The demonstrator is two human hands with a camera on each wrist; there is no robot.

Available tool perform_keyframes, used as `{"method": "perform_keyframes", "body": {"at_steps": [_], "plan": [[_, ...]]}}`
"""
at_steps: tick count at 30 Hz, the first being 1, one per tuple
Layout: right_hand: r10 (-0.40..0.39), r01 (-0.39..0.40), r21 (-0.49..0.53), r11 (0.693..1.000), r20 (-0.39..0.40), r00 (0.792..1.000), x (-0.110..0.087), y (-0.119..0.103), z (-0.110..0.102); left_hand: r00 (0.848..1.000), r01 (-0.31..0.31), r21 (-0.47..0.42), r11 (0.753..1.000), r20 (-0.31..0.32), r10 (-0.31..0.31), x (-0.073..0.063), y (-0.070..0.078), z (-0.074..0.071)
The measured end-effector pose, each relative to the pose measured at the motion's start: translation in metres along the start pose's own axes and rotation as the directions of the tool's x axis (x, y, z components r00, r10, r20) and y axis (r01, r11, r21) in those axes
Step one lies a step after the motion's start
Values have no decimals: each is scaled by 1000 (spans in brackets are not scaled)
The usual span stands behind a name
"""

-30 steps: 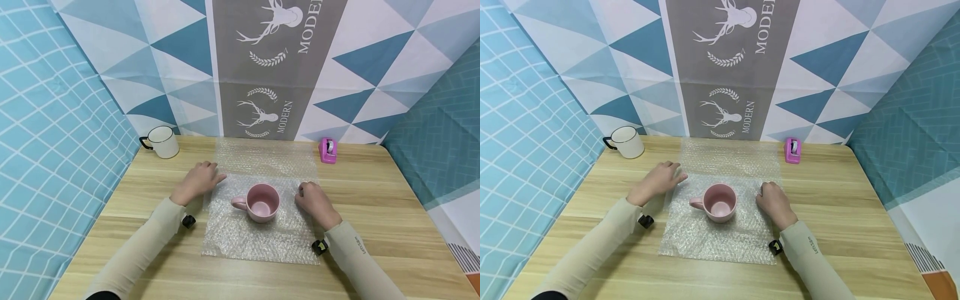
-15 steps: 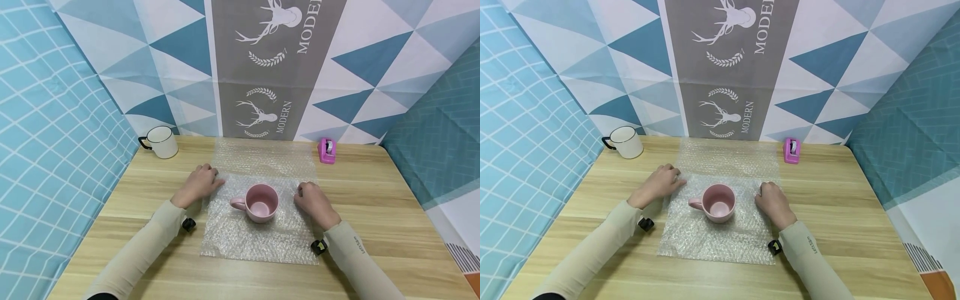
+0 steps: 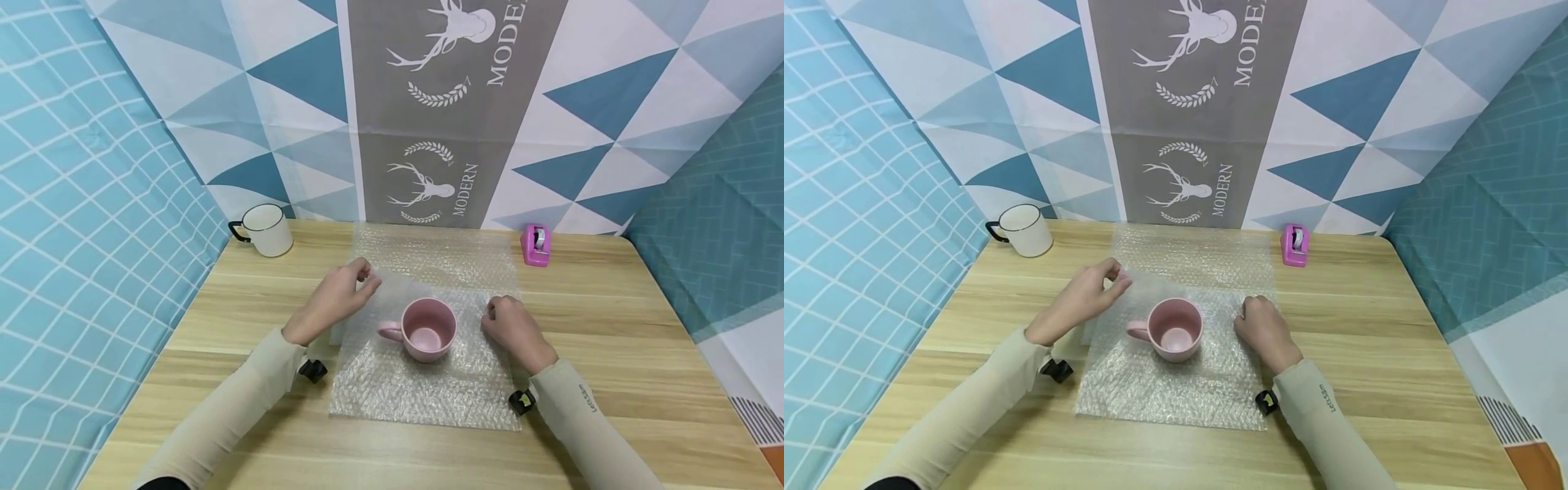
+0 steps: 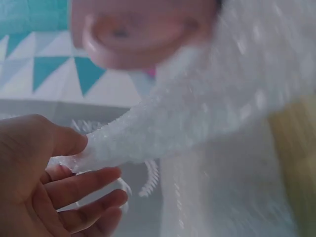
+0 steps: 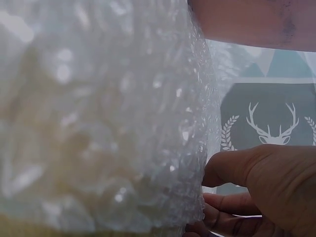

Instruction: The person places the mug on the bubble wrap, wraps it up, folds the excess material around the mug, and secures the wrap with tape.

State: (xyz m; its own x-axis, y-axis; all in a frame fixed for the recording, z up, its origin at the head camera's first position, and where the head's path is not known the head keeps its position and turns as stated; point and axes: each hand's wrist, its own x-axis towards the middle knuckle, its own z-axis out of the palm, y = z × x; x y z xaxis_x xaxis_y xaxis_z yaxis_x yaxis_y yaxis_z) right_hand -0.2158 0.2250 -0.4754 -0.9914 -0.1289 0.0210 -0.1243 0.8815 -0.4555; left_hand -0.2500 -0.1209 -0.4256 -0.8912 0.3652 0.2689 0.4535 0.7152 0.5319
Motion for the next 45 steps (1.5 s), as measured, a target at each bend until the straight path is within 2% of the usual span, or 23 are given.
{"method": "perform_keyframes", "body": {"at_steps": [3,7,12,16,21,28,31,33,34,39,45], "plan": [[4,-4,1,1000,-3,1000,0,0,0,999,-40,-84,996,-19,38,-1,17,-2],[2,-2,0,1000,-7,1000,0,-1,-1,991,-132,-181,975,-40,127,-4,35,1],[-2,2,-7,1000,-8,1000,0,-2,0,966,-258,-188,948,-56,252,-9,49,6],[-2,2,-9,1000,-15,1000,0,0,1,934,-356,-128,926,-34,355,-12,55,9],[0,0,4,1000,-4,1000,-1,-1,1,875,-483,-34,875,31,484,-15,59,10],[15,-15,11,1000,13,1000,-2,-1,-2,804,-593,76,802,102,585,-16,62,8],[19,-19,16,1000,20,1000,-2,0,-2,787,-614,78,785,122,604,-15,64,8],[19,-20,25,999,27,999,-2,1,-3,788,-613,74,787,137,601,-15,65,8],[15,-16,26,1000,25,1000,-2,1,-3,793,-605,72,793,146,592,-14,65,8],[-22,21,37,999,35,999,-3,1,-7,832,-546,76,834,161,531,-13,70,7],[-104,104,21,994,-17,994,-1,3,-7,890,-451,58,891,106,444,-13,74,11]]}}
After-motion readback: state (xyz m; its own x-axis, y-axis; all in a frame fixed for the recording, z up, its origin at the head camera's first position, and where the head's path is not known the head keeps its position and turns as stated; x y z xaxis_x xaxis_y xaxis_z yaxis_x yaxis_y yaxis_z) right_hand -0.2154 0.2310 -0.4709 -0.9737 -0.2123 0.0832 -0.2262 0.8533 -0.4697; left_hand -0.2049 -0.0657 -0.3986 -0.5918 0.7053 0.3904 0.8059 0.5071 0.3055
